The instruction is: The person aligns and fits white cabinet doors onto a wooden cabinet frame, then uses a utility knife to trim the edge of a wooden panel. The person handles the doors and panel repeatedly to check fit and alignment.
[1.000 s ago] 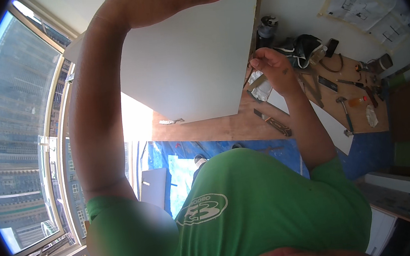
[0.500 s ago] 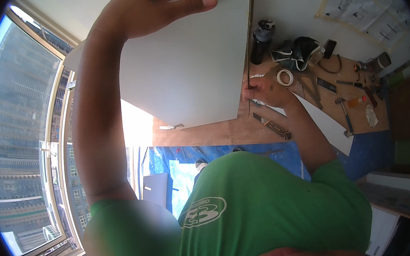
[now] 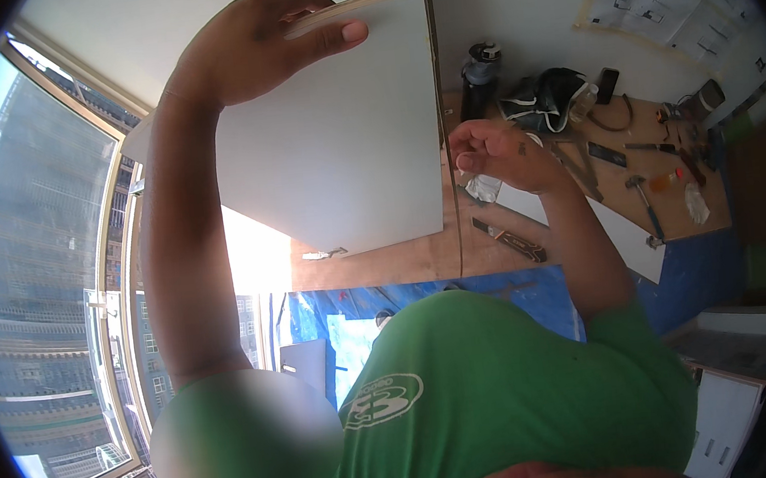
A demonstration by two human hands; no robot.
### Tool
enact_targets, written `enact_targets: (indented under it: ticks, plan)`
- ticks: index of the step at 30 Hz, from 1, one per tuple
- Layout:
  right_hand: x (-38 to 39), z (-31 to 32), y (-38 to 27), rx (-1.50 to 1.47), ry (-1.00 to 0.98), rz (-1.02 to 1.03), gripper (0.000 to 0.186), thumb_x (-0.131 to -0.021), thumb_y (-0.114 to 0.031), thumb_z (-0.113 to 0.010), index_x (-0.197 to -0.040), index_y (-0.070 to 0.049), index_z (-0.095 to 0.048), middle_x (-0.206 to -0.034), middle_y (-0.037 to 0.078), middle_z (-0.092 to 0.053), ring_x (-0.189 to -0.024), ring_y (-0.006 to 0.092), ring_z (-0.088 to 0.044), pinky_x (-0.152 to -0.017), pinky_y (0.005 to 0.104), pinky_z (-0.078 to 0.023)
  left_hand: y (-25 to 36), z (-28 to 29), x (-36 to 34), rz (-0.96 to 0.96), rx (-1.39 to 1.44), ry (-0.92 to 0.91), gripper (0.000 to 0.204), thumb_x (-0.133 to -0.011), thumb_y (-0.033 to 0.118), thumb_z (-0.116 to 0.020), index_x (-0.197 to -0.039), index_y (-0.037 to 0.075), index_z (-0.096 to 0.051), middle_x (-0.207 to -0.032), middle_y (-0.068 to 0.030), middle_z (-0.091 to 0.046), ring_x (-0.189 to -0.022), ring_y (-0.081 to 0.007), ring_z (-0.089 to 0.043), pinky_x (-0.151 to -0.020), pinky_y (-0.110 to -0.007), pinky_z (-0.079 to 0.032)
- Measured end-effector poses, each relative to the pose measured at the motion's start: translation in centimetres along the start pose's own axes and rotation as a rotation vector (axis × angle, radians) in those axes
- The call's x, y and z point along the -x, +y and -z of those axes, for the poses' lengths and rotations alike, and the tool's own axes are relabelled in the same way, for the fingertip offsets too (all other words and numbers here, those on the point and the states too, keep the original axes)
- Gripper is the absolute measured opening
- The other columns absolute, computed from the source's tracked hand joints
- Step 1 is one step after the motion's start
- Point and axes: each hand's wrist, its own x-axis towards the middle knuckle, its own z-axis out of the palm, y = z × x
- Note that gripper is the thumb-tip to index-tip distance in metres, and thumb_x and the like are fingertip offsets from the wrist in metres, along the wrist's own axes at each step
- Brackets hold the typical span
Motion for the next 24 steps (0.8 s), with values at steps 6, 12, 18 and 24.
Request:
enact_targets:
  ticks: [6,12,18,24]
  plan:
    - [-4.1,-2.3,-7.7,0.203,0.414,0.52,0.022,-0.1,-0.022,-0.075,-0.101,-0.002,-0.066,-0.087,0.004,-0.069,-0.081,0.01,-0.063,-0.069,0.0272,-0.052,0.8,0.2,0.2,0.034,0.066,-0.009,0.074,-0.091,0.067,-0.072,-0.125,0.001,-0.072,-0.109,-0.019,-0.077,-0.103,-0.03,-0.075,-0.095,-0.041,-0.056]
    - [-4.9,-2.7,-11.9,0.565,0.471,0.527,0.022,-0.101,-0.02,-0.073,-0.093,-0.002,-0.064,-0.078,0.003,-0.065,-0.069,0.0094,-0.057,-0.062,0.0288,-0.05,0.9,0.2,0.6,0.066,0.104,-0.004,0.068,-0.091,0.061,-0.076,-0.125,0.002,-0.072,-0.107,-0.0178,-0.077,-0.103,-0.0279,-0.074,-0.095,-0.04,-0.056]
    - [-5.0,-1.6,-11.4,0.238,0.357,0.538,0.019,-0.103,-0.016,-0.071,-0.092,-0.003,-0.062,-0.078,0.0,-0.062,-0.071,0.0072,-0.053,-0.065,0.0261,-0.047,1.1,0.4,0.5,0.062,0.078,-0.011,0.072,-0.089,0.062,-0.077,-0.126,0.001,-0.071,-0.107,-0.0191,-0.077,-0.102,-0.0282,-0.074,-0.094,-0.039,-0.056]
    - [-4.6,-1.5,-10.7,0.232,0.326,0.526,0.016,-0.106,-0.016,-0.066,-0.097,-0.004,-0.06,-0.086,-0.002,-0.061,-0.08,0.0071,-0.054,-0.075,0.0243,-0.048,1.5,0.4,0.5,0.06,0.032,-0.017,0.074,-0.089,0.062,-0.077,-0.127,-0.001,-0.071,-0.108,-0.0211,-0.077,-0.101,-0.03,-0.076,-0.093,-0.04,-0.058]
